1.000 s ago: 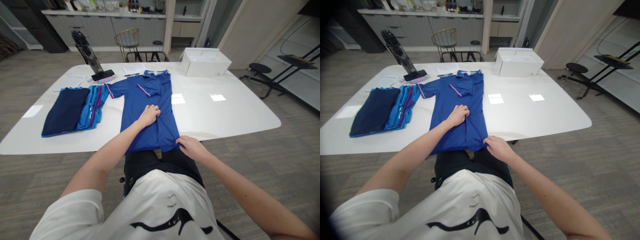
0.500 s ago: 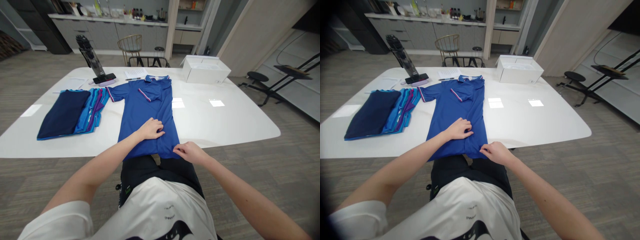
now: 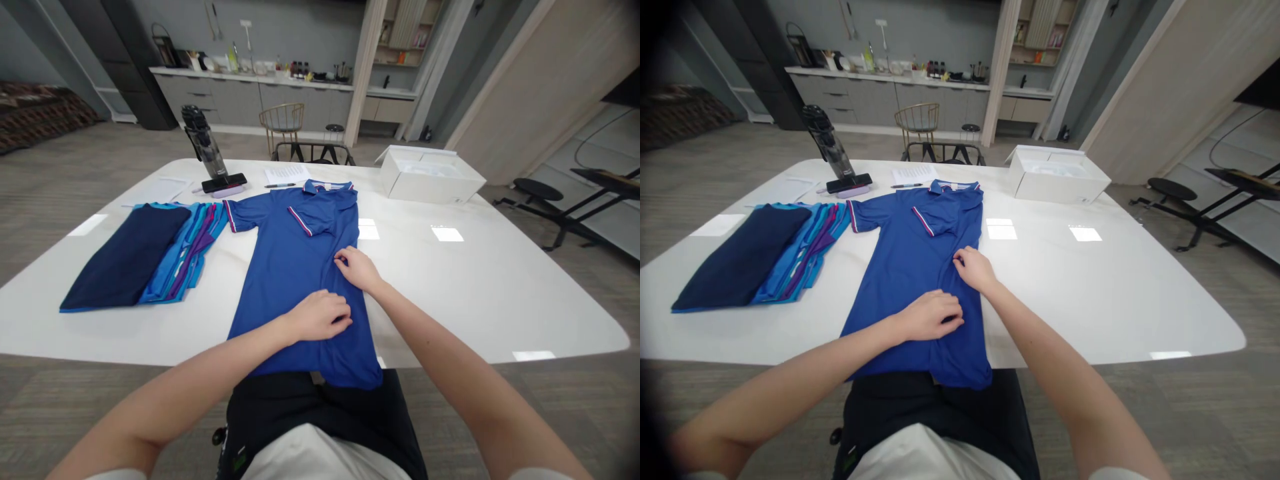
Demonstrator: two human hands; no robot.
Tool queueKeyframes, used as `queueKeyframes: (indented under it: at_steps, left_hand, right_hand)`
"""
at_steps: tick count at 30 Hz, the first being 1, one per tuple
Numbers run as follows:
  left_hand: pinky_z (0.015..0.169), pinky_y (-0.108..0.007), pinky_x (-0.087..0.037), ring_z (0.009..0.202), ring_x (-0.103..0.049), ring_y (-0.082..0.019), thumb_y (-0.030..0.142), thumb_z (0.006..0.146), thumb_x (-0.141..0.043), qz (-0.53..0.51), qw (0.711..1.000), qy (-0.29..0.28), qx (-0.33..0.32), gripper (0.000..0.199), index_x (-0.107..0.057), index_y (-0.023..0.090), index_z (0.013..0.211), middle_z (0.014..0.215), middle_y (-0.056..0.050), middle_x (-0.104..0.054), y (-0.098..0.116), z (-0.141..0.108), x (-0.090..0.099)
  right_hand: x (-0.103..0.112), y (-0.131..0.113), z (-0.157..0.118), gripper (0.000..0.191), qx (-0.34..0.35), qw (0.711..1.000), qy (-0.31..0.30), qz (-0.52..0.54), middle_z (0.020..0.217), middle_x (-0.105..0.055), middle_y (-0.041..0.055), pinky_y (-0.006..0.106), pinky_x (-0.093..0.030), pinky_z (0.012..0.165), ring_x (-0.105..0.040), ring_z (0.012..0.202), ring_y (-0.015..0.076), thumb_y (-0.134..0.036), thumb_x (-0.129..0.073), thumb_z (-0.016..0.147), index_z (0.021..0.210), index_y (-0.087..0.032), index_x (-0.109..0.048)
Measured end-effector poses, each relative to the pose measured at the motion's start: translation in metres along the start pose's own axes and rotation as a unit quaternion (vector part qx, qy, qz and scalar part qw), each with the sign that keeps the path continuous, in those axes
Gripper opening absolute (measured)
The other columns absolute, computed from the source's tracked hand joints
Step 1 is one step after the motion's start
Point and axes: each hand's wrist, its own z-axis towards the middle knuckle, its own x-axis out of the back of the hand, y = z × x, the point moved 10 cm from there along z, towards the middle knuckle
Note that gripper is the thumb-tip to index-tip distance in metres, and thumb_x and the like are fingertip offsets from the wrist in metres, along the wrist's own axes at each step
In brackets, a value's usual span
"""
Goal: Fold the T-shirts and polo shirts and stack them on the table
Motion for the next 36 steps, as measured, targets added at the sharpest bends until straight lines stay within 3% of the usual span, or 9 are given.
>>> queueKeyframes:
  at_steps: [5, 9, 15, 19, 21, 23, 27, 31, 36]
  left_hand:
    - [0.090, -0.038, -0.043, 0.104, -0.062, -0.023, 0.023, 0.099, -0.049, 0.106, 0.974, 0.099, 0.177, 0.019, -0.066, 0.022, 0.108, 0.109, -0.006, -0.069, -0.114, 0.039, 0.040]
    - [0.099, -0.043, -0.040, 0.115, -0.058, -0.027, 0.029, 0.098, -0.051, 0.150, 0.944, 0.147, 0.256, 0.025, -0.063, 0.022, 0.119, 0.124, -0.009, -0.064, -0.187, 0.067, 0.066]
    - [0.105, -0.049, -0.036, 0.124, -0.053, -0.032, 0.035, 0.103, -0.042, 0.185, 0.886, 0.170, 0.391, 0.034, -0.058, 0.021, 0.129, 0.134, -0.016, -0.061, -0.286, 0.101, 0.101]
    - [0.104, -0.054, -0.036, 0.124, -0.052, -0.037, 0.036, 0.102, -0.046, 0.186, 0.864, 0.139, 0.448, 0.036, -0.058, 0.017, 0.129, 0.132, -0.019, -0.062, -0.346, 0.112, 0.102]
    - [0.103, -0.054, -0.037, 0.124, -0.053, -0.037, 0.034, 0.102, -0.046, 0.174, 0.872, 0.120, 0.443, 0.029, -0.062, 0.018, 0.120, 0.129, -0.018, -0.065, -0.363, 0.116, 0.097]
    - [0.102, -0.052, -0.038, 0.122, -0.056, -0.035, 0.031, 0.103, -0.043, 0.156, 0.882, 0.118, 0.429, 0.026, -0.063, 0.019, 0.115, 0.126, -0.016, -0.066, -0.372, 0.119, 0.095]
    - [0.096, -0.044, -0.042, 0.113, -0.064, -0.030, 0.032, 0.108, -0.032, 0.115, 0.894, 0.145, 0.408, 0.031, -0.054, 0.021, 0.127, 0.120, -0.014, -0.069, -0.378, 0.121, 0.109]
    - [0.090, -0.040, -0.045, 0.107, -0.067, -0.030, 0.040, 0.109, -0.030, 0.111, 0.888, 0.146, 0.422, 0.035, -0.052, 0.025, 0.132, 0.118, -0.013, -0.070, -0.389, 0.119, 0.126]
    - [0.099, -0.047, -0.041, 0.120, -0.059, -0.034, 0.034, 0.105, -0.038, 0.170, 0.875, 0.128, 0.434, 0.031, -0.061, 0.021, 0.121, 0.127, -0.016, -0.065, -0.411, 0.093, 0.131]
  right_hand:
    - [0.002, 0.027, 0.056, 0.024, -0.024, 0.998, 0.054, -0.036, 0.112, -0.068, 0.0107, 0.035, -0.047, 0.093, -0.062, 0.107, 0.0251, -0.034, -0.051, 0.103, 0.111, -0.021, -0.070]
    - [0.002, 0.049, 0.095, 0.032, -0.060, 0.995, 0.040, -0.066, 0.113, -0.069, 0.0114, 0.040, -0.047, 0.091, -0.061, 0.108, 0.0287, -0.038, -0.041, 0.106, 0.112, -0.023, -0.069]
    - [0.011, 0.100, 0.177, 0.032, -0.112, 0.988, 0.055, -0.094, 0.128, -0.063, 0.0140, 0.050, -0.047, 0.096, -0.054, 0.119, 0.0329, -0.033, -0.041, 0.104, 0.122, -0.024, -0.066]
    - [0.011, 0.148, 0.232, 0.046, -0.166, 0.980, 0.063, -0.090, 0.149, -0.048, 0.0154, 0.062, -0.044, 0.100, -0.044, 0.131, 0.0375, -0.036, -0.046, 0.102, 0.147, -0.029, -0.050]
    - [0.005, 0.165, 0.252, 0.048, -0.171, 0.980, 0.057, -0.081, 0.153, -0.043, 0.0155, 0.065, -0.042, 0.101, -0.040, 0.133, 0.0394, -0.039, -0.049, 0.100, 0.148, -0.031, -0.050]
    - [0.002, 0.174, 0.266, 0.040, -0.155, 0.983, 0.063, -0.073, 0.150, -0.046, 0.0164, 0.065, -0.041, 0.100, -0.040, 0.132, 0.0398, -0.039, -0.052, 0.099, 0.136, -0.027, -0.060]
    - [0.007, 0.175, 0.279, 0.024, -0.093, 0.987, 0.107, -0.078, 0.127, -0.058, 0.0179, 0.059, -0.041, 0.098, -0.046, 0.122, 0.0369, -0.034, -0.050, 0.099, 0.106, -0.020, -0.068]
    - [0.015, 0.181, 0.283, 0.027, -0.114, 0.977, 0.163, -0.074, 0.121, -0.059, 0.0184, 0.055, -0.041, 0.095, -0.047, 0.118, 0.0359, -0.035, -0.043, 0.101, 0.110, -0.019, -0.063]
    - [0.001, 0.172, 0.284, 0.022, -0.164, 0.975, 0.109, -0.104, 0.127, -0.055, 0.0205, 0.061, -0.037, 0.097, -0.044, 0.121, 0.0381, -0.031, -0.049, 0.098, 0.111, -0.018, -0.062]
